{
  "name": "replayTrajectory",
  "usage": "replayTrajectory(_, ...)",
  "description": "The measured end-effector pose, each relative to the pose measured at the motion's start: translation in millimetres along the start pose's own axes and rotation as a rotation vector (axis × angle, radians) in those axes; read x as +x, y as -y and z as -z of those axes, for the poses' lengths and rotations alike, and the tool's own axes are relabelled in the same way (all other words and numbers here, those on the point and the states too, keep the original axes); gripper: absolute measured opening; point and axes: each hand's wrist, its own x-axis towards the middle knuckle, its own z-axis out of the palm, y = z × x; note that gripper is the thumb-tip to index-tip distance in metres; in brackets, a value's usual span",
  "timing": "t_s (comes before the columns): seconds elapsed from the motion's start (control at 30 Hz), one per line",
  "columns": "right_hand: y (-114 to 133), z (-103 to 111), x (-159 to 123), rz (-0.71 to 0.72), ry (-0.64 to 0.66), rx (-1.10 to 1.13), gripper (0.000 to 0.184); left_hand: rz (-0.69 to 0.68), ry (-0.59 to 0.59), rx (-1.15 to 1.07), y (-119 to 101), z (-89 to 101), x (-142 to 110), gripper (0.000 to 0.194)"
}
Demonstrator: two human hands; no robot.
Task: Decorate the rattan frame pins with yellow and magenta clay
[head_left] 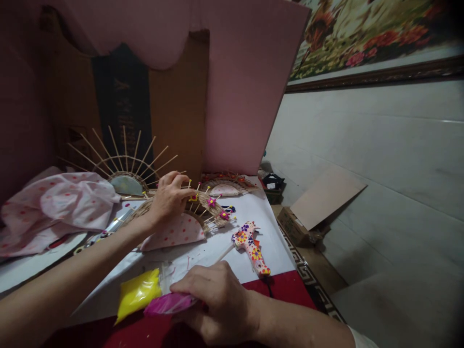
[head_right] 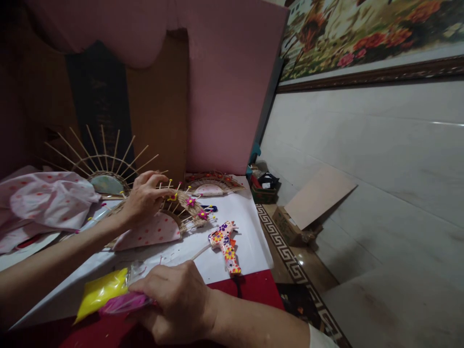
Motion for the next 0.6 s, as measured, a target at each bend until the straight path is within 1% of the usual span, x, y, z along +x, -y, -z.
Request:
replayTrajectory(0.1,-0.9,-0.8,-0.2,-0.014,0.011,-0.006,0.026,-0.012,0.014,0.039,-1.3,-0.4,-0.6,0.027)
replayTrajectory(0.17,-0.9,-0.6,0.1,-0.022,0.013,-0.001,0.025,0.007,0.0,0.028,-1.7,0.5,-0.3,0.029)
replayTrajectory(0.23,0.3,0.3,0.3,-0.026,0.0,0.013,0.026,0.056,-0.03,-0.007,-3.4,3.7,-1.0,0.03)
replayTrajectory(0.33,4.0,3.2,0.5,-0.065,-0.064,0.047,0.03,0.161,-0.051,-0.13,-11.7,14.6,-5.0,0.027)
replayTrajectory(0.4,6.7,5.7,0.9,-0.137,-0.112,0.078,0.03,0.265,-0.021,-0.273,-21.2,25.5,-9.9,0.026)
replayTrajectory(0.5,8.3,8.1,2.1,-0.261,-0.152,0.13,0.026,0.454,0.082,-0.534,-38.5,43.9,-19.8,0.023)
replayTrajectory(0.6,6.3,7.2,3.0,-0.342,-0.156,0.218,0.023,0.722,0.107,-0.824,-53.5,59.0,-31.6,0.025)
